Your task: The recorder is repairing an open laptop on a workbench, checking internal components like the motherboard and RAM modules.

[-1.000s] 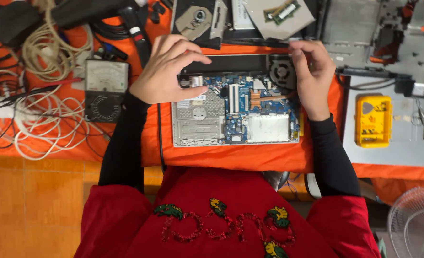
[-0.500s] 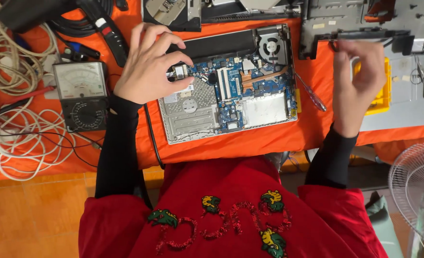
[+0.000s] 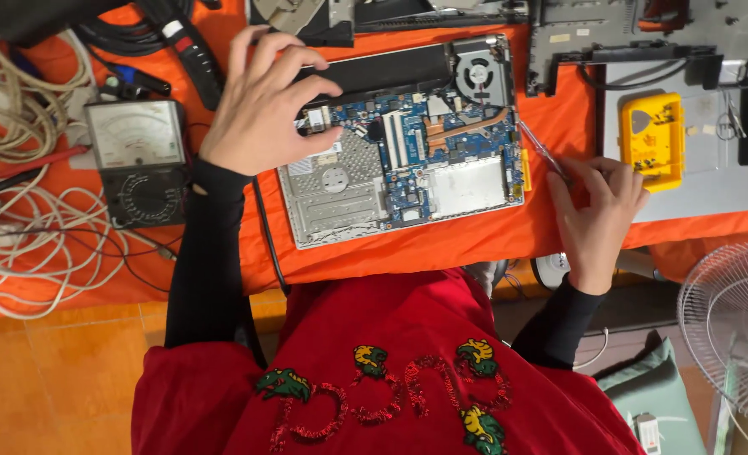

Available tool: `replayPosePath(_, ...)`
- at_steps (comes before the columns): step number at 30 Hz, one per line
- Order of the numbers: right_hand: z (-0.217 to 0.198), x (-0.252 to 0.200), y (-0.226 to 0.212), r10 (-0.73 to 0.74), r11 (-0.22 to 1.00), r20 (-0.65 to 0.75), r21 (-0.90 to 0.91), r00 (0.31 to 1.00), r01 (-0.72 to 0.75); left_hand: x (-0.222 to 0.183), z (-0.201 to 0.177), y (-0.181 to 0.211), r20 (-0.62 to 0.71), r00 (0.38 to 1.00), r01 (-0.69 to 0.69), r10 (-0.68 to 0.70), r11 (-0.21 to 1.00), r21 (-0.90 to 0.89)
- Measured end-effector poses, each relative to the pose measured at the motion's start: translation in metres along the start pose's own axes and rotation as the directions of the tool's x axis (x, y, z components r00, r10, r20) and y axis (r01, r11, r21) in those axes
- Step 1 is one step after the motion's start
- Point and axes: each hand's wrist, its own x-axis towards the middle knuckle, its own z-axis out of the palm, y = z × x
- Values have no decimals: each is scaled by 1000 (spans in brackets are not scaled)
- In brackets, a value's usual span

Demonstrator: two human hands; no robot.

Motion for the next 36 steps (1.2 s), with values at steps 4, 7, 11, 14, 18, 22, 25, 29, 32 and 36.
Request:
replayPosePath(4,8,-5,9,-19,1000,-12,6,1000,19,-1,2,-1,-21,1000,-12,12,1000,-2)
replayPosePath(7,11,-11,18,-17,1000,-10,8,1000,17,-2,6,-3,-19,999,-28,27,1000,-10)
replayPosePath(11,23,-25,41,-88,996,-35,-4,996,88,1,17,-3,-58,998,-4,5,1000,7)
replayPosePath(14,33,-21,43,-162,986,-91,16,983,164,-3,14,0,-68,997,29,-30,999,-18)
replayPosePath(18,43,-16,48,-258,966,-251,-88,933,243,1,11,6,-64,997,39,-43,998,-58)
replayPosePath(22,58,-19,83,-176,983,-362,-9,915,185,7,10,8,-83,997,-11,1,993,-120)
replayPosePath(25,42,-12,27,53,956,-390,285,919,65,8,7,10,-56,998,26,-35,987,-156)
replayPosePath(29,63,-79,31,-234,872,-348,337,908,354,18,-8,16,-41,999,-29,24,989,-142)
replayPosePath(32,115,-151,76,-653,630,6,559,757,539,15,-6,23,-49,999,7,-16,985,-173)
replayPosePath(36,194,-164,87,-660,748,340,384,670,542,20,-10,20,-49,998,24,-30,992,-123)
